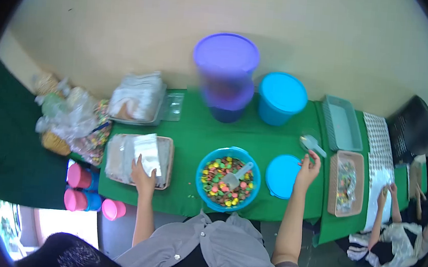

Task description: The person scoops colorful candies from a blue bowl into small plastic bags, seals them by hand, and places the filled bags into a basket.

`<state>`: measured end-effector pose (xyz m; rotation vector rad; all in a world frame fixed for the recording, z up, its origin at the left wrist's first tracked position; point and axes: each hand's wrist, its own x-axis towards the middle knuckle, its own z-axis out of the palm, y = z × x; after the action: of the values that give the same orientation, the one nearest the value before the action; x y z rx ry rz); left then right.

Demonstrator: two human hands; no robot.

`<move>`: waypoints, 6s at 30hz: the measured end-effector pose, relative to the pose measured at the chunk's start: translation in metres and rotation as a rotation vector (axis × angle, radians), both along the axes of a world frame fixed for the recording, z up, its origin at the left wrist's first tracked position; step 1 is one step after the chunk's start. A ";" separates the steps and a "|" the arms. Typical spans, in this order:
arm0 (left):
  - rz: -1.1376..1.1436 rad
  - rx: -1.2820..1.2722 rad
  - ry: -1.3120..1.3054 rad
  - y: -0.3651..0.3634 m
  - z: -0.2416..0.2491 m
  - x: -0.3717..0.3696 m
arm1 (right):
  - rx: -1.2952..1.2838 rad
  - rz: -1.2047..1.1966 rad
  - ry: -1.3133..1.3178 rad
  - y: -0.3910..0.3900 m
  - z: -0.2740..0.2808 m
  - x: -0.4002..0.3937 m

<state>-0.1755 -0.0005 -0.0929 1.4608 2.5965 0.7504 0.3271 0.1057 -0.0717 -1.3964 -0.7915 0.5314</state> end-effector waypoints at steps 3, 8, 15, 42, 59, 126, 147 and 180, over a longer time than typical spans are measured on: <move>0.030 0.170 -0.079 -0.004 0.010 -0.003 | 0.059 0.052 0.026 0.007 0.032 -0.045; 0.103 0.385 -0.458 -0.011 0.031 -0.008 | 0.078 0.196 0.064 -0.002 0.073 -0.089; -0.332 0.405 -1.135 0.004 0.079 0.047 | 0.028 0.957 -0.131 -0.032 0.070 -0.170; -0.769 0.606 -0.677 0.011 0.096 0.142 | -0.175 1.057 -0.232 -0.078 0.108 -0.197; -1.020 0.552 -0.371 0.025 0.079 0.131 | -0.087 0.822 -0.351 -0.075 0.114 -0.201; -0.640 0.167 -1.081 0.012 0.073 0.084 | -0.198 0.981 -0.371 -0.016 0.013 -0.154; -0.566 0.119 -1.006 0.017 0.055 0.088 | -0.437 1.067 -0.102 -0.024 0.006 -0.150; -0.423 0.323 -0.719 0.026 0.001 0.142 | -0.554 0.382 0.509 -0.069 -0.050 -0.166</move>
<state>-0.0336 0.0259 -0.0922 1.3839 1.6299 1.3538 0.1612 0.0365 -0.1221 -1.5097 -0.5047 1.4239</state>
